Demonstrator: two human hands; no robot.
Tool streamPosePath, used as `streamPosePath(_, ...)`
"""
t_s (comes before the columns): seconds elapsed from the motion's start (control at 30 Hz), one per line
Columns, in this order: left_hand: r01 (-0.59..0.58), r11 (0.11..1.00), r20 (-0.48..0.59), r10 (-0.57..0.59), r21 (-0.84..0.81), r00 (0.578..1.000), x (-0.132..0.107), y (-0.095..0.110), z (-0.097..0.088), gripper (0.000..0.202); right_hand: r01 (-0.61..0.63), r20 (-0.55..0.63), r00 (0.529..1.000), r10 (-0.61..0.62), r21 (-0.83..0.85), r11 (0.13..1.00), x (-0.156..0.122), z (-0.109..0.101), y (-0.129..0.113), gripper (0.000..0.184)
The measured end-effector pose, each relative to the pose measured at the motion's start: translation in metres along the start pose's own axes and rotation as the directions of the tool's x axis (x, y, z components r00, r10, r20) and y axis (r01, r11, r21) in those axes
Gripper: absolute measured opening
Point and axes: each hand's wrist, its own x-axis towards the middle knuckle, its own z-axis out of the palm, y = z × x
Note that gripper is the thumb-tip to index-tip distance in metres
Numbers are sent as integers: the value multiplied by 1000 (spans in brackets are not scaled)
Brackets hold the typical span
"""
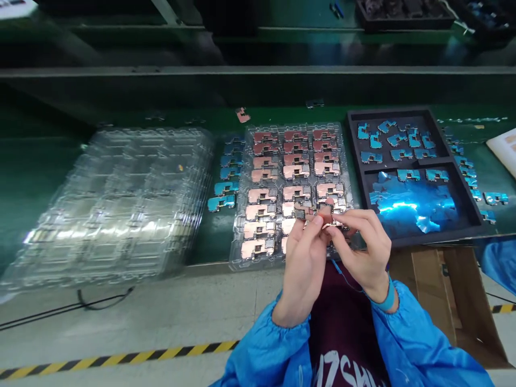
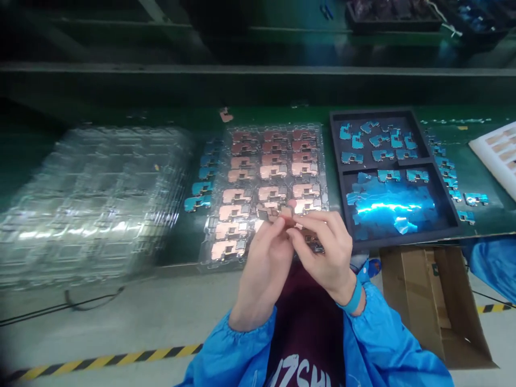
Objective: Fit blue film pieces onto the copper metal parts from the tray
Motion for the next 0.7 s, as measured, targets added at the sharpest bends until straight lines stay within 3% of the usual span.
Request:
streamPosePath(0.13, -15, 999, -13, 16, 49, 1000, -2, -2, -3, 15, -106, -6, 994, 107, 92, 990, 2, 3, -6, 15)
streamPosePath(0.23, -33, 996, 4, 33, 84, 999, -2, -2, -6, 18, -102, -20, 994, 104, 102, 990, 3, 3, -8, 13)
streamPosePath(0.4, -60, 993, 43, 55, 99, 998, 0, -8, -10, 24, 32, -120, 992, -36, -31, 999, 3, 2, -8, 24)
streamPosePath(0.57, -120, 988, 23, 119, 98, 993, -1, -18, -13, 27, 156, -119, 975, -186, -226, 962, 1, 0, -5, 36)
streamPosePath(0.7, -185, 977, -14, 188, 108, 982, -2, -21, -13, 39, 213, -131, 959, -252, -256, 943, 1, 0, -4, 41)
